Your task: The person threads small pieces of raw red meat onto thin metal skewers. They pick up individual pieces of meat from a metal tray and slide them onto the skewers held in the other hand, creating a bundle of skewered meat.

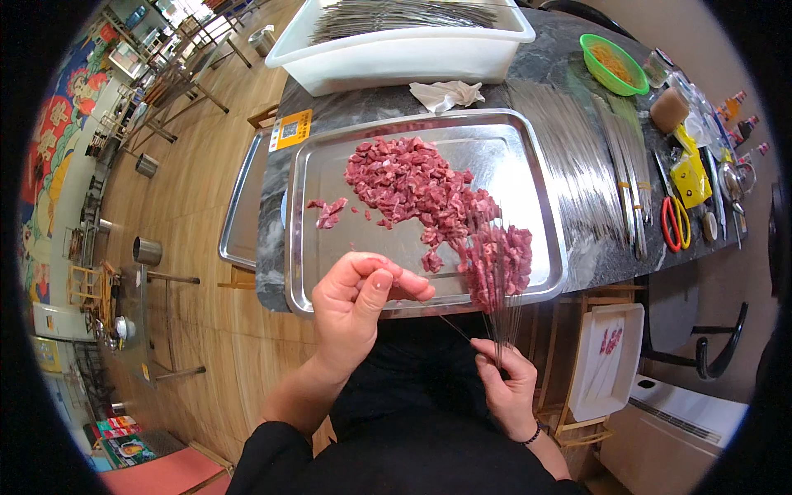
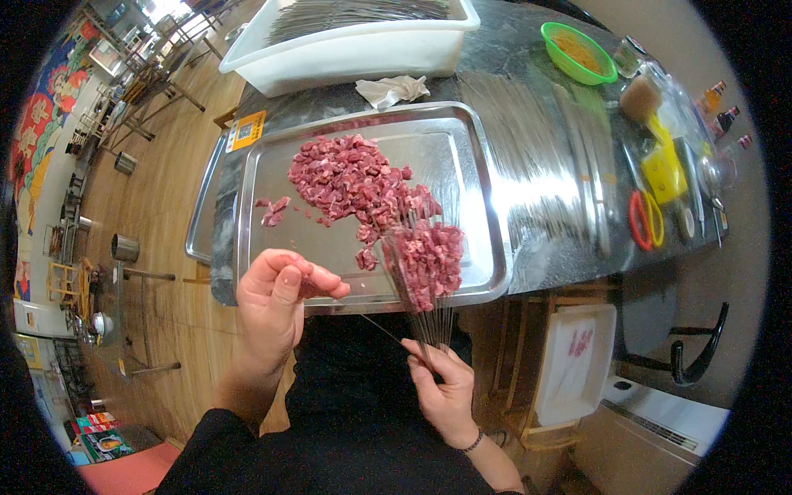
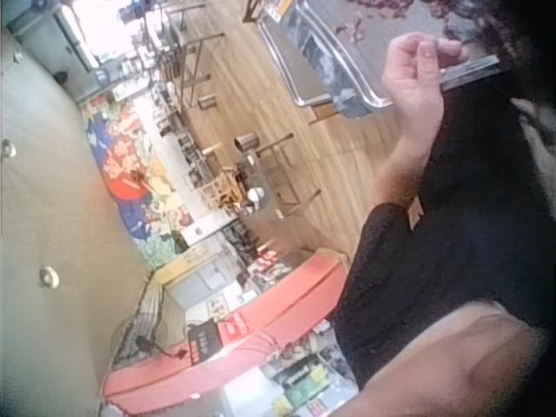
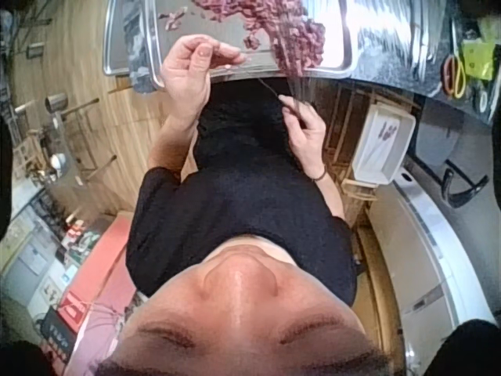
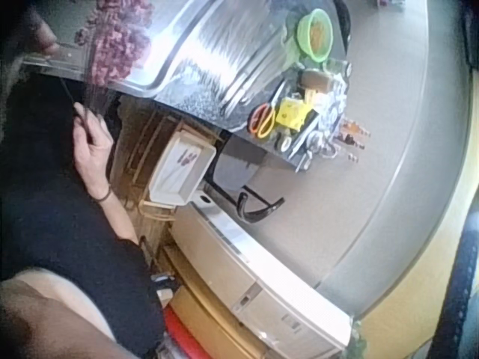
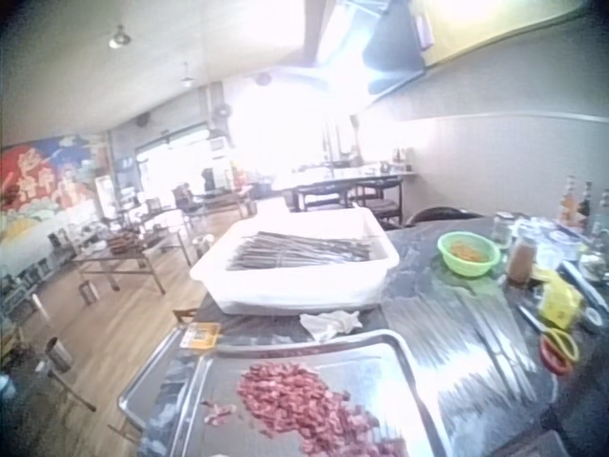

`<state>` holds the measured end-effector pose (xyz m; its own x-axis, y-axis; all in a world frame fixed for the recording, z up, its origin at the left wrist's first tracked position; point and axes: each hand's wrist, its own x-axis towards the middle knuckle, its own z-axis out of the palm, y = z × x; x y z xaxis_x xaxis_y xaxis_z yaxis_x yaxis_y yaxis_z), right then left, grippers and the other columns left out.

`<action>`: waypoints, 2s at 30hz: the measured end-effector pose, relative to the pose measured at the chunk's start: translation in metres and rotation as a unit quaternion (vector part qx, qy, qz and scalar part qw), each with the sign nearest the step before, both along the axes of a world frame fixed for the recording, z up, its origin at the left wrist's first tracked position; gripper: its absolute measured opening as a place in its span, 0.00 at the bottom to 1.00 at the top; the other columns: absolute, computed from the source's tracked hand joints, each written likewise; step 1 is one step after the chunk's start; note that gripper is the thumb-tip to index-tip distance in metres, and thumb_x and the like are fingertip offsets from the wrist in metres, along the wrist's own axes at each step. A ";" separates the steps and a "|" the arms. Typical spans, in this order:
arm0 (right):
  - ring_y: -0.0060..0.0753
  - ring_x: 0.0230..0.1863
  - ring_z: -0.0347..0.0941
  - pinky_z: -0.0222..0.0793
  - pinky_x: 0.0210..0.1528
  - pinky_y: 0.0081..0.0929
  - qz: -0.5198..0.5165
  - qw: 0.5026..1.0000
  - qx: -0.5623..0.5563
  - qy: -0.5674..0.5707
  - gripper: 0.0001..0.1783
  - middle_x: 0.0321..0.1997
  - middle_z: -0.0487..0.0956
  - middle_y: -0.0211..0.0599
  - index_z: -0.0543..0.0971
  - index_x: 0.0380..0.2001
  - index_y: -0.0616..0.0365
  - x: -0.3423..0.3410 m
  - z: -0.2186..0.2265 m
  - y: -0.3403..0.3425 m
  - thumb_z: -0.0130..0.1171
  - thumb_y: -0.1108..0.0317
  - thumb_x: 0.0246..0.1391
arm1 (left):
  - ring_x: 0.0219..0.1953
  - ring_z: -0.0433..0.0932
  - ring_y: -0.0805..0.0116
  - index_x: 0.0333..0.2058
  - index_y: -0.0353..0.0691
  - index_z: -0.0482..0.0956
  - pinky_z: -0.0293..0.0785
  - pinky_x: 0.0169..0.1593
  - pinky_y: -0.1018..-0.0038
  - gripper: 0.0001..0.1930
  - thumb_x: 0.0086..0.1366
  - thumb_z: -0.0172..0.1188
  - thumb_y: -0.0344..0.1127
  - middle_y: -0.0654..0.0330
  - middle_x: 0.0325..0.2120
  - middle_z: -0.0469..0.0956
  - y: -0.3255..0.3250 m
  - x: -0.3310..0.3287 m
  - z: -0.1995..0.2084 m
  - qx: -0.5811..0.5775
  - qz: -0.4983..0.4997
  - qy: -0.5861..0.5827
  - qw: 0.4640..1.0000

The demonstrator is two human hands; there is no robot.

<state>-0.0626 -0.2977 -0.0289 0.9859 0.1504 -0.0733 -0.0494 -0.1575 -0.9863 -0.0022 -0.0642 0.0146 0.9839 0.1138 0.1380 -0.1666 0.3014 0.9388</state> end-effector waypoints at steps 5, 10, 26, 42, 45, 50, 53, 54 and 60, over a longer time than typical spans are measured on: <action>0.21 0.33 0.73 0.69 0.37 0.20 0.011 1.000 0.004 -0.014 0.17 0.34 0.80 0.33 0.83 0.49 0.62 -0.005 0.001 0.002 0.58 0.80 0.55 | 0.38 0.85 0.57 0.42 0.33 0.70 0.82 0.46 0.64 0.08 0.75 0.52 0.34 0.46 0.35 0.83 0.004 -0.007 -0.005 0.009 0.027 -0.054 0.998; 0.22 0.33 0.73 0.69 0.37 0.20 0.002 1.000 0.018 -0.011 0.18 0.34 0.80 0.34 0.83 0.49 0.62 -0.006 0.001 0.010 0.59 0.81 0.54 | 0.39 0.84 0.62 0.43 0.32 0.74 0.82 0.47 0.66 0.11 0.73 0.55 0.36 0.50 0.36 0.83 -0.012 -0.017 -0.015 0.034 -0.033 -0.004 0.999; 0.24 0.34 0.74 0.69 0.39 0.20 -0.012 0.999 -0.047 -0.005 0.18 0.34 0.81 0.36 0.83 0.47 0.62 -0.001 -0.004 -0.008 0.58 0.83 0.52 | 0.36 0.84 0.68 0.41 0.35 0.77 0.81 0.37 0.76 0.10 0.75 0.48 0.33 0.52 0.38 0.83 0.038 0.044 -0.019 0.044 -0.016 0.184 0.982; 0.22 0.32 0.72 0.68 0.36 0.19 0.025 0.997 -0.067 -0.030 0.20 0.32 0.80 0.35 0.83 0.48 0.62 0.010 0.006 0.009 0.57 0.83 0.52 | 0.36 0.86 0.55 0.41 0.35 0.74 0.85 0.40 0.63 0.09 0.75 0.50 0.35 0.45 0.34 0.83 0.014 0.020 -0.011 -0.057 0.002 0.126 0.990; 0.21 0.32 0.72 0.68 0.36 0.20 0.001 0.998 -0.054 -0.035 0.20 0.32 0.80 0.34 0.83 0.49 0.61 0.008 0.002 0.010 0.57 0.82 0.52 | 0.35 0.86 0.55 0.40 0.35 0.74 0.85 0.39 0.62 0.10 0.75 0.49 0.35 0.46 0.33 0.83 0.016 0.019 -0.013 -0.063 0.022 0.107 0.992; 0.22 0.32 0.72 0.69 0.36 0.20 0.019 0.999 -0.035 -0.009 0.20 0.33 0.80 0.34 0.83 0.49 0.61 0.003 -0.010 0.007 0.57 0.82 0.52 | 0.33 0.86 0.56 0.39 0.35 0.74 0.85 0.37 0.62 0.10 0.75 0.49 0.36 0.47 0.32 0.83 0.012 0.009 -0.013 -0.052 0.031 0.103 0.993; 0.21 0.32 0.71 0.68 0.36 0.20 0.016 0.999 -0.033 -0.015 0.18 0.32 0.79 0.33 0.83 0.48 0.62 0.004 -0.005 0.012 0.57 0.82 0.53 | 0.33 0.85 0.57 0.40 0.35 0.73 0.84 0.36 0.62 0.11 0.76 0.49 0.37 0.47 0.32 0.83 0.007 0.004 -0.016 -0.063 0.057 0.083 0.993; 0.19 0.31 0.70 0.66 0.36 0.19 0.016 0.999 -0.034 -0.025 0.16 0.32 0.78 0.31 0.83 0.47 0.62 0.005 -0.003 0.015 0.58 0.81 0.55 | 0.33 0.85 0.57 0.40 0.36 0.73 0.84 0.36 0.62 0.11 0.76 0.48 0.38 0.48 0.32 0.83 0.006 0.004 -0.016 -0.074 0.068 0.071 0.992; 0.19 0.31 0.69 0.65 0.35 0.18 0.008 1.000 -0.009 -0.004 0.15 0.30 0.76 0.30 0.83 0.46 0.62 -0.003 -0.004 0.023 0.59 0.81 0.55 | 0.36 0.85 0.60 0.42 0.35 0.73 0.82 0.41 0.67 0.10 0.76 0.48 0.36 0.50 0.35 0.83 -0.007 -0.011 -0.023 -0.075 0.091 0.048 0.992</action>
<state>-0.0660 -0.2752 -0.0325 0.9842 0.1640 -0.0674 -0.0380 -0.1763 -0.9836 -0.0129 -0.0715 -0.0086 0.9530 0.3028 0.0128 -0.1433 0.4129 0.8994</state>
